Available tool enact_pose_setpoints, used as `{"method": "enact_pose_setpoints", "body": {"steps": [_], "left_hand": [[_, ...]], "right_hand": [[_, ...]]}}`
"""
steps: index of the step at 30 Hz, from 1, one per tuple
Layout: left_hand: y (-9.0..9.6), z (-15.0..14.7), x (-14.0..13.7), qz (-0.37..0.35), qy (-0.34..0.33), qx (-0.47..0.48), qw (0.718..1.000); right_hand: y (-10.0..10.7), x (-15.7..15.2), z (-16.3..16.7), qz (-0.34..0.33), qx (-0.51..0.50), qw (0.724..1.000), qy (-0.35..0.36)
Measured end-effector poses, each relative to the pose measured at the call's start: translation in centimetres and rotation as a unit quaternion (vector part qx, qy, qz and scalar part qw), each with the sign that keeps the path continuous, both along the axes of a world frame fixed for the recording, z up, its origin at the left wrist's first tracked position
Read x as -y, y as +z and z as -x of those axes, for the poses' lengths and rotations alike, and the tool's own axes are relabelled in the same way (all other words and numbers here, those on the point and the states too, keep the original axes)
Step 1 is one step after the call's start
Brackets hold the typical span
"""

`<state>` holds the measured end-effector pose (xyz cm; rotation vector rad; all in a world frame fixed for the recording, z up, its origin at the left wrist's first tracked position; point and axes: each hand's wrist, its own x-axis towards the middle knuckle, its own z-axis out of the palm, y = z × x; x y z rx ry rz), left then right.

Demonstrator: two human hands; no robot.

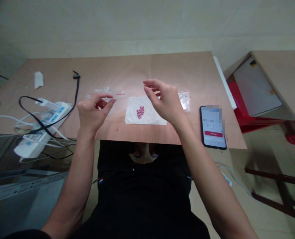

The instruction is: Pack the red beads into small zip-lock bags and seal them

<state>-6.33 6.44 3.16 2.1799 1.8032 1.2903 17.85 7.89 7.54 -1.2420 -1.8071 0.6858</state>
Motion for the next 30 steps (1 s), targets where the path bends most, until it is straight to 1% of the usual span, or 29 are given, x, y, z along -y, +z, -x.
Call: {"method": "enact_pose_setpoints", "body": {"steps": [2,4,7,10,14,20,22,25,28,30], "left_hand": [[0.8,-1.0,0.3,-0.015,-0.058,-0.011,0.998],[1.2,-1.8,0.6,-0.024,-0.1,-0.023,0.994],[1.5,-2.5,0.9,-0.038,-0.14,-0.044,0.988],[1.4,-2.7,1.0,-0.044,-0.174,-0.044,0.983],[1.2,-2.8,1.0,-0.042,-0.18,-0.033,0.982],[0.8,-2.6,0.9,-0.058,-0.195,-0.023,0.979],[0.6,-2.6,0.9,-0.058,-0.19,-0.015,0.98],[0.7,-2.5,1.0,-0.056,-0.184,-0.009,0.981],[1.1,-2.6,1.1,-0.052,-0.21,0.001,0.976],[1.4,-2.8,1.2,-0.044,-0.234,0.011,0.971]], "right_hand": [[0.9,-0.2,1.1,0.007,-0.002,1.0,0.028],[1.4,-0.5,1.8,0.032,0.013,0.997,0.073],[1.4,-0.8,1.9,0.091,0.045,0.985,0.139],[1.2,-0.5,1.5,0.117,0.048,0.977,0.172],[1.0,0.2,1.0,0.129,0.011,0.973,0.191],[1.4,0.3,0.7,0.161,0.002,0.956,0.247],[1.3,0.3,0.6,0.169,-0.003,0.952,0.254],[1.0,0.2,0.4,0.194,-0.025,0.951,0.241],[0.5,0.4,0.4,0.211,-0.072,0.951,0.215],[0.3,0.5,0.4,0.198,-0.088,0.956,0.198]]}}
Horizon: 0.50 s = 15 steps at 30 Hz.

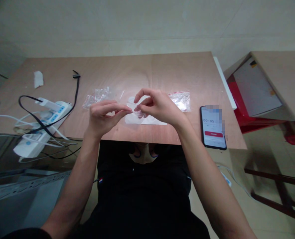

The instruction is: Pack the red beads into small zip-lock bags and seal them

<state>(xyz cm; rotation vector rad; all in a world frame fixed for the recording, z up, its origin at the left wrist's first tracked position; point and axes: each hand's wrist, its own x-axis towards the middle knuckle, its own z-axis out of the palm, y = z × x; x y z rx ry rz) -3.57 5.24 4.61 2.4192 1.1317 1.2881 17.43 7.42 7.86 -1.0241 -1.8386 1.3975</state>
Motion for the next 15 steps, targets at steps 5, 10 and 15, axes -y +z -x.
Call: {"method": "enact_pose_setpoints", "body": {"steps": [5,10,15], "left_hand": [[0.5,-0.8,0.2,-0.011,0.002,0.011,1.0],[-0.2,-2.2,0.3,0.059,0.035,-0.031,0.997],[-1.0,-2.6,-0.2,0.09,0.085,-0.019,0.992]], "right_hand": [[0.0,0.1,0.3,-0.053,0.058,0.997,-0.017],[-0.2,0.2,0.9,-0.05,0.046,0.997,-0.044],[-1.0,0.0,1.0,-0.085,0.025,0.994,-0.065]]}}
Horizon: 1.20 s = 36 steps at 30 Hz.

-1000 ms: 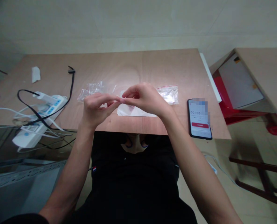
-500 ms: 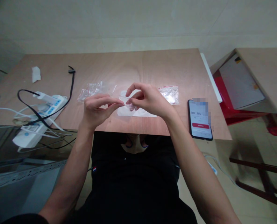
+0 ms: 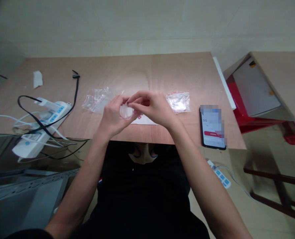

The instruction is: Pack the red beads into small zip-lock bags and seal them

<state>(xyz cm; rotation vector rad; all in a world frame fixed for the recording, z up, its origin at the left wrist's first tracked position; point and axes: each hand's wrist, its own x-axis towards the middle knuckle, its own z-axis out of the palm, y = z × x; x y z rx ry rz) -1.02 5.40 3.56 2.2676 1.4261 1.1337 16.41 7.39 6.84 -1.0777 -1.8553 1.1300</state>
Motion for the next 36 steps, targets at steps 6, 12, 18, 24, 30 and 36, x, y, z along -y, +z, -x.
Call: {"method": "enact_pose_setpoints", "body": {"steps": [6,12,18,24,30,36], "left_hand": [[-0.7,1.4,-0.5,-0.031,0.072,0.026,0.997],[-1.0,1.4,-0.5,0.001,0.067,0.044,0.997],[-1.2,1.5,-0.5,0.011,0.058,0.033,0.998],[-1.4,1.7,-0.7,0.015,0.058,0.015,0.998],[-1.3,2.3,-0.8,0.014,0.061,0.018,0.998],[-1.3,2.4,-0.8,0.023,0.059,0.027,0.998]], "right_hand": [[-4.1,-1.2,-0.5,-0.068,0.152,0.981,-0.098],[-8.1,-1.7,0.0,-0.075,0.232,0.968,-0.058],[-8.8,-2.3,0.2,-0.126,0.278,0.951,-0.044],[-8.4,-2.2,0.7,-0.148,0.359,0.921,-0.041],[-8.3,-2.3,1.0,-0.159,0.372,0.914,-0.021],[-7.2,-2.2,1.5,-0.149,0.432,0.889,-0.007]]}}
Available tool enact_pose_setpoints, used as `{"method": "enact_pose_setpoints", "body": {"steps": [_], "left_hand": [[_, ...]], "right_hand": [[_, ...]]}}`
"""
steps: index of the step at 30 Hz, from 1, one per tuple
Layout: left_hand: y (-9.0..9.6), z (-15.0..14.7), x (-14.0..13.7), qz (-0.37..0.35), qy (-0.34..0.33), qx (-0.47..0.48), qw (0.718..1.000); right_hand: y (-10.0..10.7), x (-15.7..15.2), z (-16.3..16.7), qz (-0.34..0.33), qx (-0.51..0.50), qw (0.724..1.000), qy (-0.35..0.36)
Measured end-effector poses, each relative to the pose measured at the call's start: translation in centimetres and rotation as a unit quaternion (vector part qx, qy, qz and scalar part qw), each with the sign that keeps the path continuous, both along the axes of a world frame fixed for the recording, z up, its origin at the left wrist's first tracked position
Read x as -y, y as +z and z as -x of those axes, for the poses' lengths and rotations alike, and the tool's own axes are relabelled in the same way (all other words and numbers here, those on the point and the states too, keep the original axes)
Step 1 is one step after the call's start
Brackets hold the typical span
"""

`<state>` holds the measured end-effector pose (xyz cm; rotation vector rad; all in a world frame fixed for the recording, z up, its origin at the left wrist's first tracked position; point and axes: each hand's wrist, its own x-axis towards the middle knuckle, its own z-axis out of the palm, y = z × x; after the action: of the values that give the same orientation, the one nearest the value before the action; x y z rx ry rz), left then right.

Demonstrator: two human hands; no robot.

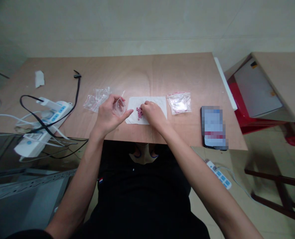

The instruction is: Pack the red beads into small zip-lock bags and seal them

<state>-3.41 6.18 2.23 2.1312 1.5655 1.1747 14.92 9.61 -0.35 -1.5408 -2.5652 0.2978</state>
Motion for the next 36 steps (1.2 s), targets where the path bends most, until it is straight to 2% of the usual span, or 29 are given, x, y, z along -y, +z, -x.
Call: {"method": "enact_pose_setpoints", "body": {"steps": [5,22,24,27,30,33,36], "left_hand": [[-0.1,0.0,0.0,-0.006,-0.008,0.006,1.0],[-0.2,0.3,-0.2,-0.003,0.0,-0.006,1.0],[-0.3,0.4,-0.2,0.0,0.004,-0.008,1.0],[-0.6,0.4,-0.2,0.008,0.005,-0.007,1.0],[-0.8,-0.1,-0.2,0.025,0.002,0.007,1.0],[-0.8,-1.0,-0.2,0.035,-0.002,0.038,0.999],[-0.7,-1.7,-0.2,0.036,-0.016,0.066,0.997]], "right_hand": [[0.7,-0.1,0.6,-0.004,0.042,0.999,0.0],[1.6,-0.7,1.6,0.02,0.051,0.998,-0.01],[2.0,-0.8,1.3,0.013,0.021,0.999,-0.02],[3.6,-0.4,1.0,-0.013,-0.115,0.993,-0.035],[5.7,0.5,1.2,-0.035,-0.22,0.975,-0.002],[7.0,1.5,1.6,-0.035,-0.211,0.975,0.059],[7.5,2.0,1.9,-0.022,-0.171,0.982,0.083]]}}
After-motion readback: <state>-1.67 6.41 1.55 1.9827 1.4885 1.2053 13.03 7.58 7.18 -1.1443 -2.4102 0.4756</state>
